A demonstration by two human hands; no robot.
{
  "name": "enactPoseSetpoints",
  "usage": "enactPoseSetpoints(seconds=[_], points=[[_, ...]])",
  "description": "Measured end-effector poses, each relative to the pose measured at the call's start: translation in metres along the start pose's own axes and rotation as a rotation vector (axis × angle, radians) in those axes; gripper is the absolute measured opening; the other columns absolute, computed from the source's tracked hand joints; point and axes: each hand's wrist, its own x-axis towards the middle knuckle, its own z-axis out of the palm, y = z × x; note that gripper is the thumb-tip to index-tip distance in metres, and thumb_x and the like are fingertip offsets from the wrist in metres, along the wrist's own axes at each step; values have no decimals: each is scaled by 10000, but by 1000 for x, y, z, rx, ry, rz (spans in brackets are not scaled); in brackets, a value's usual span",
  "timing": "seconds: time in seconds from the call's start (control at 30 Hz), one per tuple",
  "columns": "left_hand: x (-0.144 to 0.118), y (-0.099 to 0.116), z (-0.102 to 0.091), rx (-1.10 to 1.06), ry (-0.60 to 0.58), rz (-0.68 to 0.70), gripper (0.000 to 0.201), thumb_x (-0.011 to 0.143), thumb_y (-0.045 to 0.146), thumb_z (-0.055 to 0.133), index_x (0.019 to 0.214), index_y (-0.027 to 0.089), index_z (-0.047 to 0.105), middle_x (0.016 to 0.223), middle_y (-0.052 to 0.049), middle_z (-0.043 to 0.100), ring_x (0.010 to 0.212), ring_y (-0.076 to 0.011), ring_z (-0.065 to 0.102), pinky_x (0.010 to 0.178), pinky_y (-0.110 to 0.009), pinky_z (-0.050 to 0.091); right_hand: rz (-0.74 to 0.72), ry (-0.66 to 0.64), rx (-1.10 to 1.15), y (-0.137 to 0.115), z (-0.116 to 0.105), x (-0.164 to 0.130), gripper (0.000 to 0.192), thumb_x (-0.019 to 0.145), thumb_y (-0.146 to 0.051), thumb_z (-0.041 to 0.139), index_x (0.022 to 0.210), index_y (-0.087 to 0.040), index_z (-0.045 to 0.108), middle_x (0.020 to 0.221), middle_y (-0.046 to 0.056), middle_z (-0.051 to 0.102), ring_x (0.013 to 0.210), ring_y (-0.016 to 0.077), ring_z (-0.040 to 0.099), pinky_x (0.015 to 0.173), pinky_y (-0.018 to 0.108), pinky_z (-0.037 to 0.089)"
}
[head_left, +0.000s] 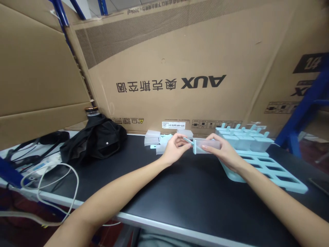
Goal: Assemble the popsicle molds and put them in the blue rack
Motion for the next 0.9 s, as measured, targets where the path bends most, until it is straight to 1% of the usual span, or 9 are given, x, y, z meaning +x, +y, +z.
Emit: enactPoseSetpoints(seconds=[0.17, 0.27, 0.33, 0.4, 0.5, 0.57, 0.7, 0.8, 0.9], points=[[-1, 3, 3, 50, 7, -65, 364, 678, 376, 854, 790, 142, 600, 786, -16, 674, 760, -143, 637, 797, -343, 523, 22, -146, -35, -3, 4, -3, 462, 687, -495, 800, 821, -208, 462, 843, 34, 651, 813, 195, 630, 689, 301, 505], [-3, 3, 4, 143, -34, -36, 335, 712, 420, 823, 786, 143, 649, 828, -24, 655, 778, -141, 608, 780, -320, 497, 21, -246, -6, -1, 14, -4, 489, 715, -479, 785, 986, -232, 461, 939, 59, 660, 898, 220, 651, 763, 356, 548], [-5, 2, 4, 188, -87, 21, 321, 759, 446, 780, 800, 147, 671, 936, -53, 649, 892, -167, 610, 829, -323, 489, -2, -282, 12, 1, 20, -4, 568, 737, -454, 775, 1145, -262, 429, 1029, 65, 649, 942, 213, 650, 786, 357, 556], [-6, 1, 3, 216, -133, 46, 323, 803, 470, 733, 839, 153, 677, 1017, -72, 636, 992, -192, 600, 872, -328, 487, -28, -300, 35, 1, 25, -5, 627, 755, -440, 766, 1229, -295, 384, 1120, 68, 628, 968, 202, 646, 790, 345, 562], [-9, -2, 2, 236, -166, 19, 347, 800, 473, 734, 936, 162, 664, 1091, -84, 623, 1047, -212, 593, 859, -319, 506, -53, -318, 67, 1, 27, -5, 569, 756, -465, 763, 1161, -286, 407, 1165, 71, 613, 985, 202, 642, 824, 353, 562], [-10, -5, 1, 238, -160, -3, 373, 765, 446, 775, 973, 163, 650, 1103, -83, 622, 1013, -204, 609, 820, -304, 523, -74, -315, 35, 0, 25, -4, 508, 757, -498, 752, 1083, -261, 443, 1121, 69, 621, 973, 206, 634, 839, 358, 554], [-11, -11, -1, 212, -123, -57, 418, 717, 402, 827, 982, 155, 618, 1015, -57, 651, 775, -125, 634, 731, -279, 538, -168, -228, -250, -1, 17, -1, 401, 790, -545, 694, 949, -221, 519, 914, 28, 584, 724, 144, 548, 644, 289, 498], [-10, -13, -2, 219, -99, 2, 399, 703, 386, 841, 938, 145, 628, 978, -62, 669, 788, -134, 649, 755, -296, 551, -218, -195, -428, -2, 10, 0, 350, 827, -532, 650, 927, -210, 553, 831, 13, 547, 649, 127, 479, 589, 278, 445], [-10, -12, -1, 277, -92, 76, 372, 711, 396, 834, 928, 146, 662, 962, -68, 676, 869, -167, 665, 810, -331, 571, -211, -202, -450, -3, 5, 0, 346, 826, -525, 651, 951, -208, 588, 861, 32, 589, 652, 134, 499, 599, 289, 461]])
